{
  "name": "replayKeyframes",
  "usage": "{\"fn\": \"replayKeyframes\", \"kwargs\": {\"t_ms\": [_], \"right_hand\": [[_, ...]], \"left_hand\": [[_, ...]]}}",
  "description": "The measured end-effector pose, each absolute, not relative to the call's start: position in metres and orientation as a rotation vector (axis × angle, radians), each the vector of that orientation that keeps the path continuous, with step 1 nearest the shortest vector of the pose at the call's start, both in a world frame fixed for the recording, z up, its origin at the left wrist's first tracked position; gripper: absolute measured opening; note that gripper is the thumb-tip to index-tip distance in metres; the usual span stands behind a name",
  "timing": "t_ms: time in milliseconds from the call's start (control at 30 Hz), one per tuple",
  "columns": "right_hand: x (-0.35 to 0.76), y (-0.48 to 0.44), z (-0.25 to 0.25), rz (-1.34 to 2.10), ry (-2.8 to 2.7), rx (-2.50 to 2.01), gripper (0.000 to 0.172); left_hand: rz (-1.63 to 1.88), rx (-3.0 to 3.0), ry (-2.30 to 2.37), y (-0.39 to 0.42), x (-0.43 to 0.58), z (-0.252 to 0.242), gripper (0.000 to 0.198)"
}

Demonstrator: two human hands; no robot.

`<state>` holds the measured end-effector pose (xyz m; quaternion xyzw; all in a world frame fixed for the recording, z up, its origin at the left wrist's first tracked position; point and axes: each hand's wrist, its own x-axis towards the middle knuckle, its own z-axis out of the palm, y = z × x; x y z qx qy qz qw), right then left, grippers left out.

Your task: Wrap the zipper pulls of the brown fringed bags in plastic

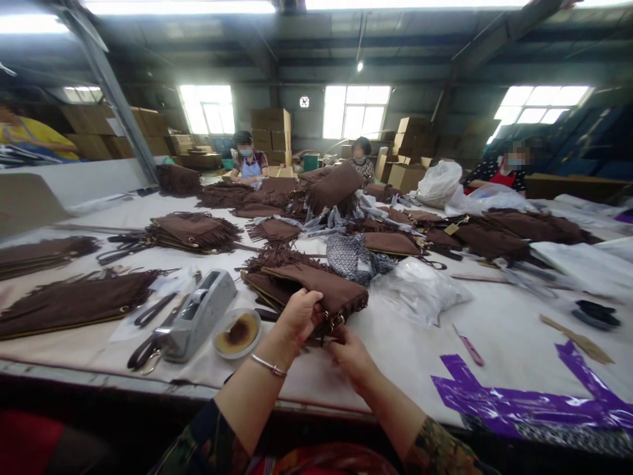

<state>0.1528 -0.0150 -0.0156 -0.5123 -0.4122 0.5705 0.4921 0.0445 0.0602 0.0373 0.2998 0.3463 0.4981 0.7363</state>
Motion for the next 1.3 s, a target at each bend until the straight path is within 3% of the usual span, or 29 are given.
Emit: {"fn": "replayKeyframes", "kwargs": {"t_ms": [167,333,533,767,900,1000,1167,1300], "right_hand": [[0.148,-0.022,-0.01,1.583,-0.942,-0.953,0.04],[0.161,-0.04,-0.009,1.68,-0.977,-0.842,0.027],[0.167,-0.048,-0.007,1.719,-0.87,-0.93,0.035],[0.16,-0.054,-0.032,1.643,-0.829,-1.272,0.044],[0.159,-0.064,-0.037,1.699,-0.799,-1.29,0.047],[0.159,-0.07,-0.034,1.733,-0.793,-1.248,0.047],[0.146,-0.08,-0.032,1.849,-0.883,-1.202,0.05],[0.139,-0.087,-0.041,1.896,-1.225,-1.438,0.06]], "left_hand": [[1.128,0.781,0.649,0.067,0.034,0.052,0.029],[1.218,0.892,0.659,0.088,0.026,0.073,0.029],[1.312,1.026,0.699,0.12,0.02,0.083,0.036],[1.174,1.323,1.582,0.128,-0.004,0.049,0.012],[1.238,1.582,1.815,0.086,-0.012,0.027,0.024],[1.183,1.843,1.721,0.042,-0.009,0.012,0.017],[0.745,1.01,1.195,0.002,0.01,-0.01,0.029],[0.859,0.442,0.898,0.006,0.022,-0.024,0.024]]}}
